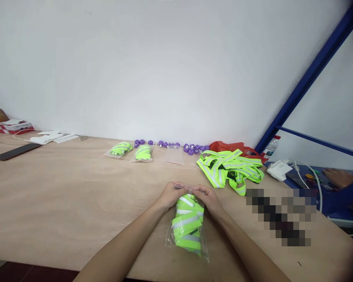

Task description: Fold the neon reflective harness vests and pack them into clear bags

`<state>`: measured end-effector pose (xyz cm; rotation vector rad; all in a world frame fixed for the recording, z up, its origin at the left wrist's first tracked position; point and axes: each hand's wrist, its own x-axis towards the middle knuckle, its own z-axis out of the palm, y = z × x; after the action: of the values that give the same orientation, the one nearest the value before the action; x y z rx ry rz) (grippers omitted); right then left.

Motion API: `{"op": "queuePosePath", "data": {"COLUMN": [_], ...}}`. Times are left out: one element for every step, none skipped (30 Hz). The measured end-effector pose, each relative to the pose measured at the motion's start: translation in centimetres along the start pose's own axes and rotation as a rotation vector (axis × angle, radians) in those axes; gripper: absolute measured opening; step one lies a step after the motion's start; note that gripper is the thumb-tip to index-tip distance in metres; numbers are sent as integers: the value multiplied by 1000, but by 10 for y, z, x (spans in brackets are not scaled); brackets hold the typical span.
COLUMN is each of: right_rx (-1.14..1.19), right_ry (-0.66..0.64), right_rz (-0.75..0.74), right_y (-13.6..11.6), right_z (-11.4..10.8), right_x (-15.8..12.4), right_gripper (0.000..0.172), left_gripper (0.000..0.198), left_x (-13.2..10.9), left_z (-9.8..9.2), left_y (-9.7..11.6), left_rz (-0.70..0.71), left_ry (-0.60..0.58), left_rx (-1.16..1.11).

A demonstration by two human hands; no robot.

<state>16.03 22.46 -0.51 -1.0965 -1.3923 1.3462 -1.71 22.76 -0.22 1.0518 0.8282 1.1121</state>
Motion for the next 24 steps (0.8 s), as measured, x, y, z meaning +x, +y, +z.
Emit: {"op": "queuePosePath", "data": {"right_rx": [-13, -26, -37, -46, -52, -56, -59, -61, -62, -62, -62, -63, -65, -67, -68, -66, -63, -62, -61, -63, -65, -68, -70, -73], "right_ry": [-3, -8, -12, -16, -18, -17, -14, -11, -11, -13, -15, -16, -16, -14, -12, -11, -10, -11, -11, -11, -12, -14, -18, -22], "right_rz": [-5, -10, -16, -21, -23, -22, -21, -19, -18, -17, -20, -23, -25, -24, -20, -13, -9, -8, -12, -21, -30, -36, -38, -39], "right_y": [0, 0, -1, -1, -1, -1, -1, -1, -1, -1, -1, -2, -2, -2, -2, -2, -2, -3, -3, -3, -3, -3, -3, -3], "right_z": [0, 0, -1, -1, -1, 0, 0, 0, 1, 1, 1, 1, 1, 1, 1, 1, 1, 0, 0, 0, 0, -1, -1, -1], "right_x": [0, 0, 0, 0, 0, 0, 0, 0, -1, -1, -1, -1, -2, -2, -1, -1, -1, 0, 0, 0, 1, 1, 0, 0], "right_gripper": [44, 44, 44, 43, 42, 41, 41, 41, 41, 41, 41, 42, 42, 42, 43, 44, 44, 45, 46, 47, 47, 47, 46, 45], "left_gripper": [38, 37, 37, 37, 37, 38, 38, 39, 39, 40, 41, 42, 44, 45, 46, 48, 49, 50, 50, 51, 51, 50, 50, 50], "left_x": [0, 0, 0, 0, 0, 0, 0, -1, -1, -2, -2, -2, -2, -2, -2, -3, -3, -4, -4, -5, -6, -6, -7, -7], "left_z": [0, 0, -1, -1, 0, 0, 0, 1, 1, 2, 2, 2, 2, 2, 2, 2, 1, 1, 1, 1, 2, 2, 2, 2], "left_y": [-1, -1, -1, -2, -1, -1, -1, 0, 0, 1, 2, 2, 3, 3, 3, 3, 4, 4, 4, 4, 4, 4, 4, 4], "left_rz": [-1, -2, -4, -6, -9, -11, -13, -14, -15, -16, -18, -21, -25, -30, -33, -36, -39, -42, -43, -42, -40, -36, -31, -26], "left_ry": [1, 1, 2, 2, 1, 0, -2, -5, -8, -10, -13, -16, -20, -25, -30, -35, -40, -45, -49, -52, -53, -54, -54, -54], "left_rx": [1, 1, 2, 4, 7, 9, 12, 15, 20, 25, 30, 33, 32, 27, 18, 8, -2, -11, -17, -21, -23, -22, -20, -16]}}
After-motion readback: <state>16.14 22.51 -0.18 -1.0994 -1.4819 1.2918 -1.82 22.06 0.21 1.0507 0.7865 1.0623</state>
